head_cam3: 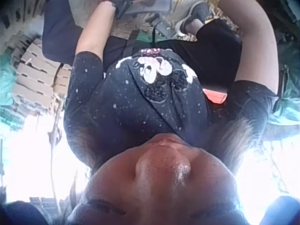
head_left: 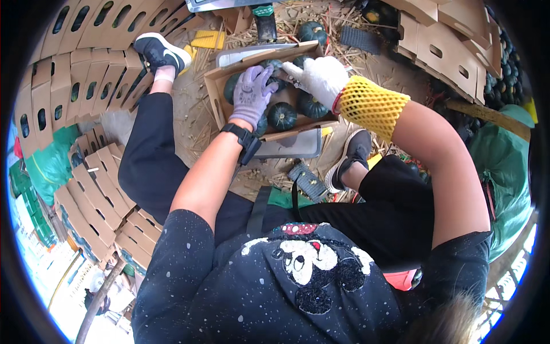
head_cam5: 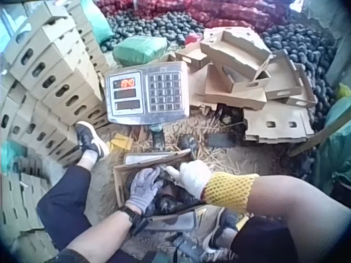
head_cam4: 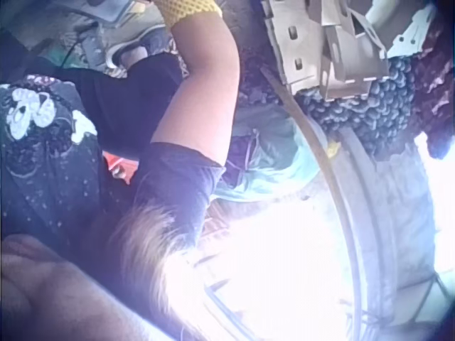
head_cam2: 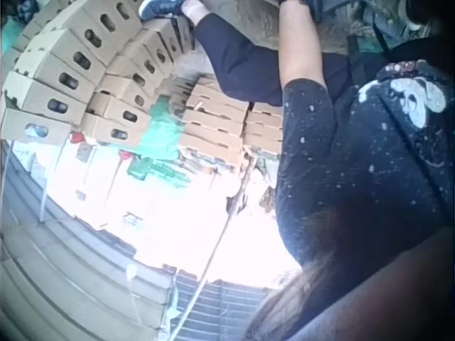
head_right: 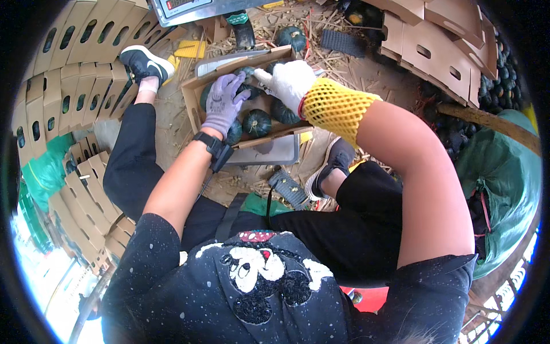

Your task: Sorting, weighing, and packing small green pumpkins into cardboard boxes.

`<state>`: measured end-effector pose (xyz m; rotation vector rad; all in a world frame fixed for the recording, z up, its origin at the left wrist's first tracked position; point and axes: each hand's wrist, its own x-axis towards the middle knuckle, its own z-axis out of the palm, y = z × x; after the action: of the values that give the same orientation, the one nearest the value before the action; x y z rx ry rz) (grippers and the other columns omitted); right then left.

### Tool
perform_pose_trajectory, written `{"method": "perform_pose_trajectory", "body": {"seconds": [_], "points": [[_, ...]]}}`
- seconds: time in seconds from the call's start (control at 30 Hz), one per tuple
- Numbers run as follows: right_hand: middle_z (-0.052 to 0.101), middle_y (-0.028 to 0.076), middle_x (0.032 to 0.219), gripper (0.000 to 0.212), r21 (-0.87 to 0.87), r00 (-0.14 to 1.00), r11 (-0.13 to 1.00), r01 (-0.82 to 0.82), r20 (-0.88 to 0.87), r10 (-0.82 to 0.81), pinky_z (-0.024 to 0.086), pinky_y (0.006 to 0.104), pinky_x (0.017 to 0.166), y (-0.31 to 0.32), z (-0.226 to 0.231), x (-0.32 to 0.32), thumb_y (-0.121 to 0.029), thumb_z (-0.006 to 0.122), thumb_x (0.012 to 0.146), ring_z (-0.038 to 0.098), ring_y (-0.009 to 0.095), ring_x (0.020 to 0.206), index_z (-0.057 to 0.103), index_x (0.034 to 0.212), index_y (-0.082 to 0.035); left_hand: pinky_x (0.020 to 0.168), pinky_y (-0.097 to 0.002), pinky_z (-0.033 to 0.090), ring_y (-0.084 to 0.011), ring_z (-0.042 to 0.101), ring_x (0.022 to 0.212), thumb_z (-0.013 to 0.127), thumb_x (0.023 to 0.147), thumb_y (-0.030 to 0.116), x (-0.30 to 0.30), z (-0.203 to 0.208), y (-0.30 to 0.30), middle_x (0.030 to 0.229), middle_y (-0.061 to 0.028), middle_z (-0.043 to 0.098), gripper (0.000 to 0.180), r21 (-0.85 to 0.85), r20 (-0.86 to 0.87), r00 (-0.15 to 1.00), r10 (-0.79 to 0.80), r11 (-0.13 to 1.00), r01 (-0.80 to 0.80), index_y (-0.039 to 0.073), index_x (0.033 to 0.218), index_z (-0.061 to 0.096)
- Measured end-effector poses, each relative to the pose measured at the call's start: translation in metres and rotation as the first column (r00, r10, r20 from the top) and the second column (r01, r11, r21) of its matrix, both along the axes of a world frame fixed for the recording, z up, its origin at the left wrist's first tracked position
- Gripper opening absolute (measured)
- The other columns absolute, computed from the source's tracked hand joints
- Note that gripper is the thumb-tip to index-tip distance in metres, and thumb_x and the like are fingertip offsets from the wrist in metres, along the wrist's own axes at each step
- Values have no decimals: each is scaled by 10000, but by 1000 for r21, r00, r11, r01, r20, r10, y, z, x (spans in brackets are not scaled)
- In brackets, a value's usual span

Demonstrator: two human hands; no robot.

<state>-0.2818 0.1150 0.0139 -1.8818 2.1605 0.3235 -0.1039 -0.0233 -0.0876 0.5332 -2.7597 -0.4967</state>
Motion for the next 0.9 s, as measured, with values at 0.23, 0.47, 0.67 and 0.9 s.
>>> {"method": "perform_pose_trajectory", "body": {"seconds": [0.23, 0.47, 0.67, 0.9], "points": [[711, 179, 978, 494, -56, 938, 988, 141, 328, -115, 568, 489, 735, 16, 5, -5, -293, 621, 936, 719, 377, 864, 553, 1423, -243, 900, -391, 530, -285, 660, 979, 751, 858, 231, 7, 45, -21, 1026, -72, 694, 227, 154, 121, 992, -37, 988, 18, 146, 1068, 749], [670, 136, 1031, 410, 137, 983, 978, -156, 120, 140, 578, 472, 746, 61, 34, 7, -293, 629, 940, 726, 333, 899, 588, 1347, -276, 920, -388, 513, -303, 664, 983, 767, 800, 515, 80, 126, 87, 1084, -118, 694, 594, 433, 102, 736, -669, 696, 572, 157, 1260, 651], [682, 128, 976, 423, 7, 992, 995, -98, 86, 97, 558, 441, 703, 61, 6, 43, -204, 631, 907, 726, 306, 837, 595, 1329, -218, 996, -439, 411, -214, 571, 1090, 761, 807, 413, 58, 49, 79, 1122, 20, 632, 558, -176, 264, 961, 77, 984, -31, 192, 1304, 639], [690, 179, 927, 511, 170, 963, 982, 79, 243, -119, 567, 460, 678, 55, 18, 53, -244, 622, 924, 723, 344, 794, 530, 1426, -205, 897, -418, 442, -226, 598, 985, 776, 785, 369, 56, 24, 75, 1027, 23, 651, 455, -69, 87, 992, 93, 994, -87, 250, 1217, 693]]}}
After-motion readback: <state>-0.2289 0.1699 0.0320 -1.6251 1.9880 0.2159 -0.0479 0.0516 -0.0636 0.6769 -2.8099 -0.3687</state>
